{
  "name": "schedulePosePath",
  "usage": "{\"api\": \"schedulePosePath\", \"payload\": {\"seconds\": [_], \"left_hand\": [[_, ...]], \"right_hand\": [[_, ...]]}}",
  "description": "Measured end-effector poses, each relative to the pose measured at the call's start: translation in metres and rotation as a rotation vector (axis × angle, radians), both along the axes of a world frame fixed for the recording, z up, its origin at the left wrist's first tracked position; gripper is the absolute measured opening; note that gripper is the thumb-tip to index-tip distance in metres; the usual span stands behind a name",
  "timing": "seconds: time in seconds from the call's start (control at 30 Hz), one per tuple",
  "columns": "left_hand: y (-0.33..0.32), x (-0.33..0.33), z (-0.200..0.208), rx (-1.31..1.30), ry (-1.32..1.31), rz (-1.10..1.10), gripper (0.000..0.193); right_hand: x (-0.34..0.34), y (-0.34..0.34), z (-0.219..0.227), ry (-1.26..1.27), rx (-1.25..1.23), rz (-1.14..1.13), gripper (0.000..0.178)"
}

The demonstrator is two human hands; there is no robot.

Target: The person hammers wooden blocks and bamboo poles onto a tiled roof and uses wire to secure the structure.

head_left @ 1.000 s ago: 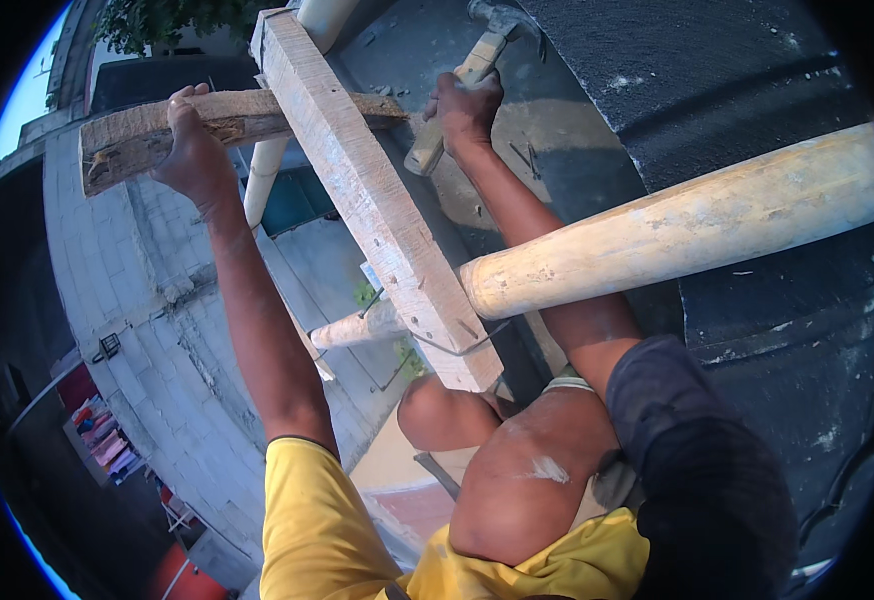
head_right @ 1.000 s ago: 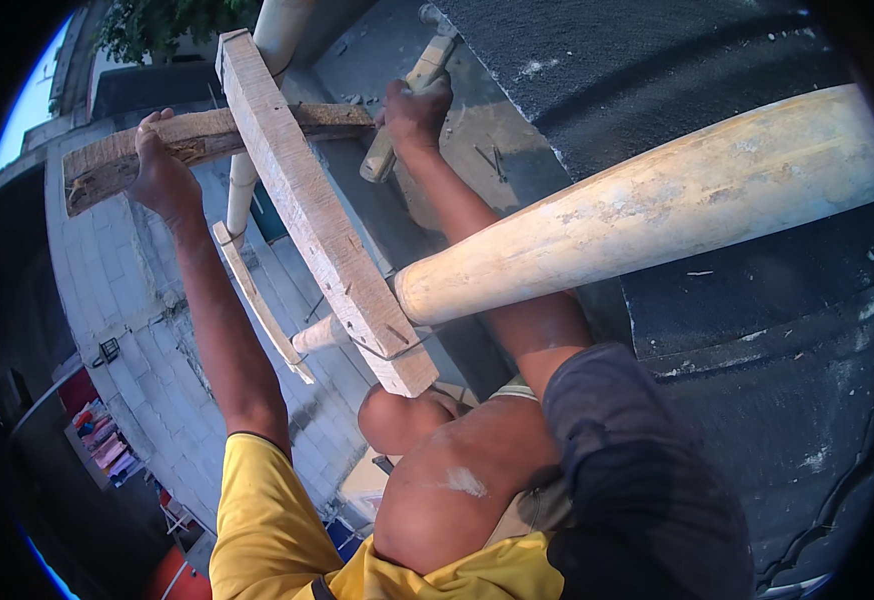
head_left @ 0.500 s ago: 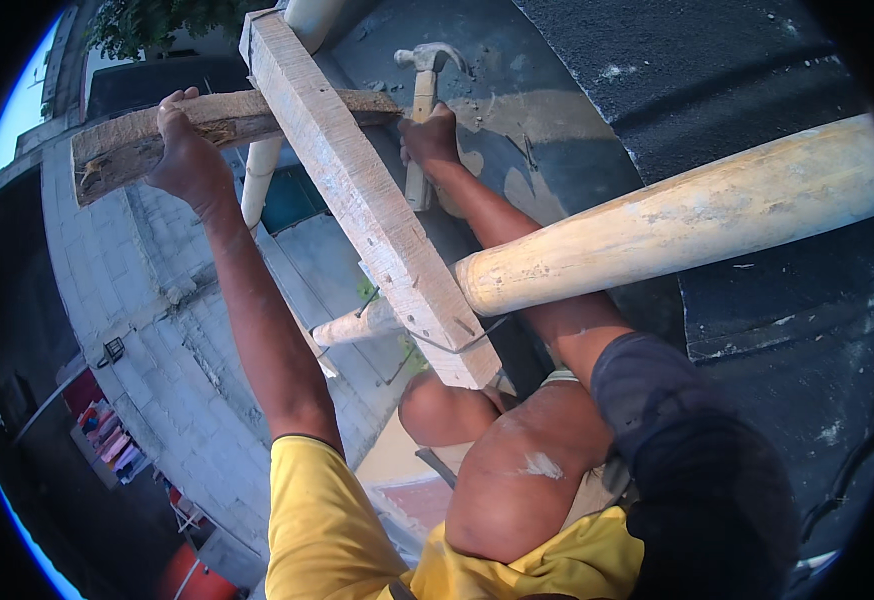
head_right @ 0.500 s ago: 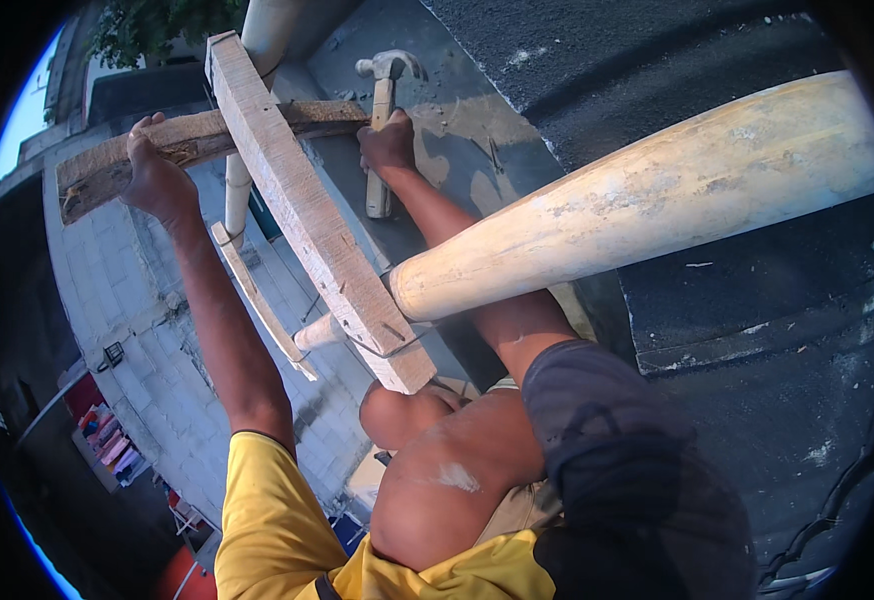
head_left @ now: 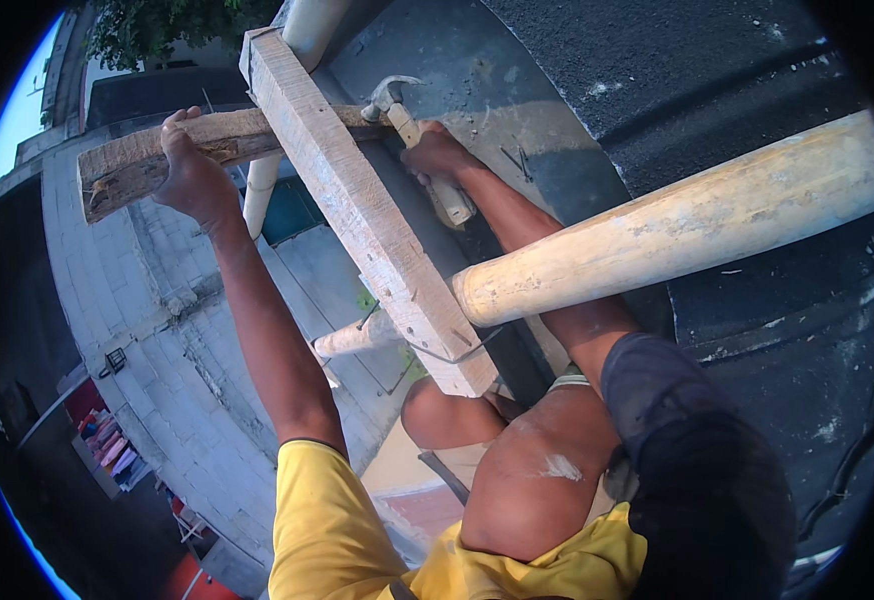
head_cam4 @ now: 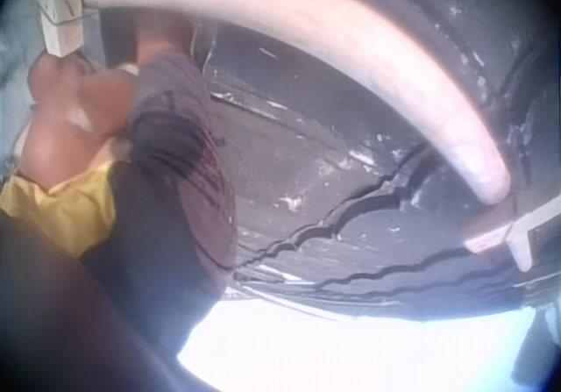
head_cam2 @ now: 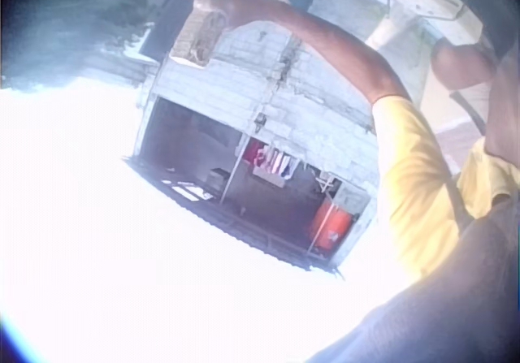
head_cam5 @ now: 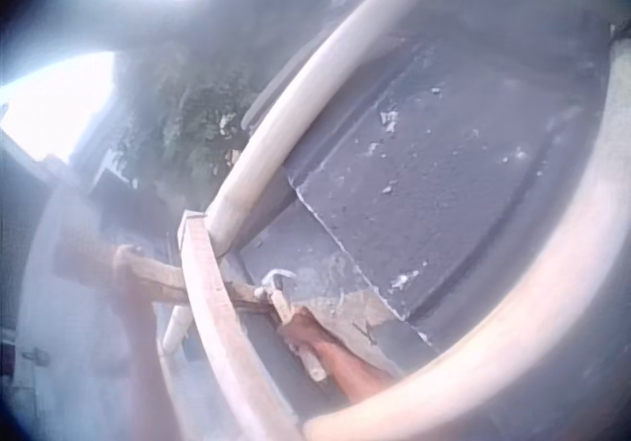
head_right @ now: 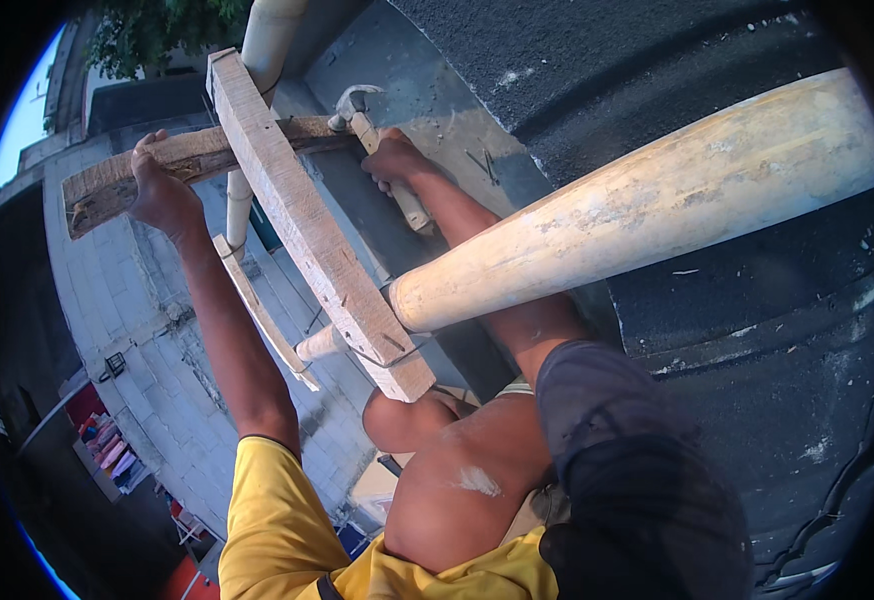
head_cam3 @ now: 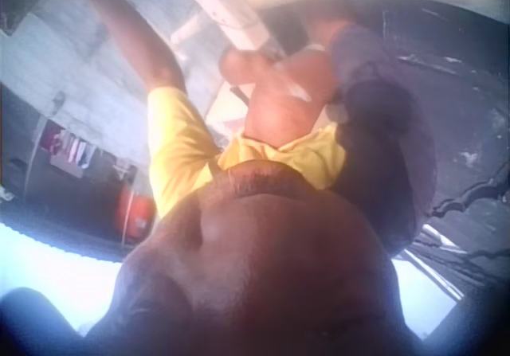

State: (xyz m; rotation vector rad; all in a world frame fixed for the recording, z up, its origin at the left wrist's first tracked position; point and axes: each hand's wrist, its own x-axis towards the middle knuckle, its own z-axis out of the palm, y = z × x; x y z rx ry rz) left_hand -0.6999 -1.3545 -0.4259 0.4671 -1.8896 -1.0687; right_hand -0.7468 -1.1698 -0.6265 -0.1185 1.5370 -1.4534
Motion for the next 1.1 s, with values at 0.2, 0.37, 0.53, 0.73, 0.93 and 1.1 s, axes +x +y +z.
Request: {"api": "schedulePosePath", "payload": {"seconds": [0.2, 0.37, 0.53, 0.73, 0.93, 1.1], "left_hand": [[0.008, -0.007, 0.007, -0.102, -0.030, 0.040, 0.026], [0.008, -0.007, -0.001, -0.091, -0.024, 0.044, 0.024], [0.007, 0.000, -0.001, -0.043, -0.009, 0.030, 0.025], [0.016, -0.012, 0.003, -0.078, -0.017, 0.057, 0.027], [-0.004, 0.006, -0.001, -0.033, -0.007, 0.034, 0.027], [0.017, -0.007, 0.000, -0.038, 0.005, 0.046, 0.027]], "right_hand": [[-0.027, 0.006, 0.011, -0.072, -0.118, -0.464, 0.021], [0.005, 0.003, 0.001, -0.082, -0.005, -0.024, 0.019], [-0.012, 0.010, -0.004, 0.015, -0.137, -0.146, 0.025], [0.002, 0.000, 0.000, -0.049, 0.044, -0.226, 0.029], [0.002, -0.003, -0.004, -0.091, -0.129, -0.223, 0.025], [0.011, -0.006, -0.015, -0.161, -0.023, -0.244, 0.020]]}}
